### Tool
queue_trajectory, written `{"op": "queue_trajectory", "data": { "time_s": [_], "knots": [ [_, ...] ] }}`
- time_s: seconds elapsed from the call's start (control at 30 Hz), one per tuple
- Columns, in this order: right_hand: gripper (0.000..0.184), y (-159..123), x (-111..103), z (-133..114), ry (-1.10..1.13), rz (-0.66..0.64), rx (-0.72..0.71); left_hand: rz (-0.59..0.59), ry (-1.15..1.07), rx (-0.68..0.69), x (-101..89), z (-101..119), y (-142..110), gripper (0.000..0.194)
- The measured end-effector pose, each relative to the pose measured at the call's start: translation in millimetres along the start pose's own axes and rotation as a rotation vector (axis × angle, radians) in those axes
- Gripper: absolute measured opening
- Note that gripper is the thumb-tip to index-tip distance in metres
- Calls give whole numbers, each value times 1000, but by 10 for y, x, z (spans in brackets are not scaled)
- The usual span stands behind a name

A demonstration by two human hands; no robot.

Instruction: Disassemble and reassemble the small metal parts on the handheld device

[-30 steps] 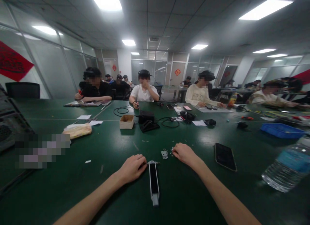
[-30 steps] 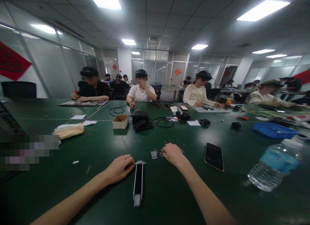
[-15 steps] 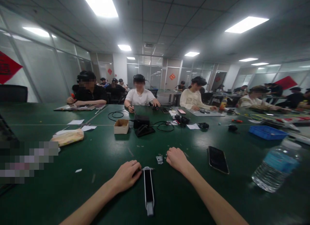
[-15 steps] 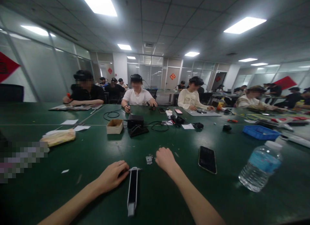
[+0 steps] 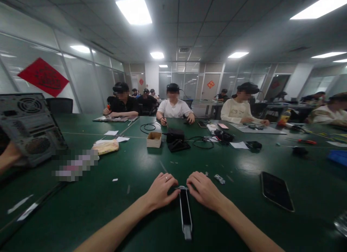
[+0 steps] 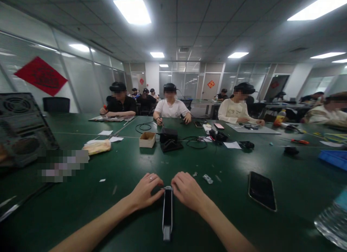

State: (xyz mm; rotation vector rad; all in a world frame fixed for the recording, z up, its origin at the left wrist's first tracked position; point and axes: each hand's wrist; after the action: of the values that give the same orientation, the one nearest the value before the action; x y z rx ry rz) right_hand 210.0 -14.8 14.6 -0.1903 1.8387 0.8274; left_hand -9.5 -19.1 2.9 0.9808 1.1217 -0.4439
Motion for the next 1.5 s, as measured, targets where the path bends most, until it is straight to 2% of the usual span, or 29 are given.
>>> {"op": "queue_trajectory", "data": {
  "time_s": [0.1,0.2,0.37,0.47,0.67,0.83,1.03,1.5],
  "knots": [
    [20,-20,80,-125,119,26,-94,20,-8,73,68,14,-13,18],
    [23,-20,139,-146,171,38,-119,32,-14,87,85,31,-16,22],
    [24,-1,102,-73,123,26,-88,20,14,54,7,39,6,21],
    [24,3,19,-7,55,1,-61,-5,52,-22,-12,-12,14,18],
    [22,0,-83,79,-68,-106,70,-169,63,-155,1,-76,25,11],
    [20,-4,-47,65,-128,-205,145,-207,65,-148,2,-32,37,10],
    [18,-2,-69,28,-120,-287,142,-219,35,-111,18,-20,33,11],
    [12,-32,-7,89,-27,-313,170,-210,5,-121,12,-26,28,11]
  ]
}}
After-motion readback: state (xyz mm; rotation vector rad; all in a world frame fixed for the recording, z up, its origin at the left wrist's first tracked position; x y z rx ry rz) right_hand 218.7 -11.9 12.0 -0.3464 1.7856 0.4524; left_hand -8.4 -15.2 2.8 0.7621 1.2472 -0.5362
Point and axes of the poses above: each hand's wrist, its own y-axis towards the middle knuckle, its own x-axis out of the palm, z = x × y, and after that the axes turned 13 degrees about x, right-handed
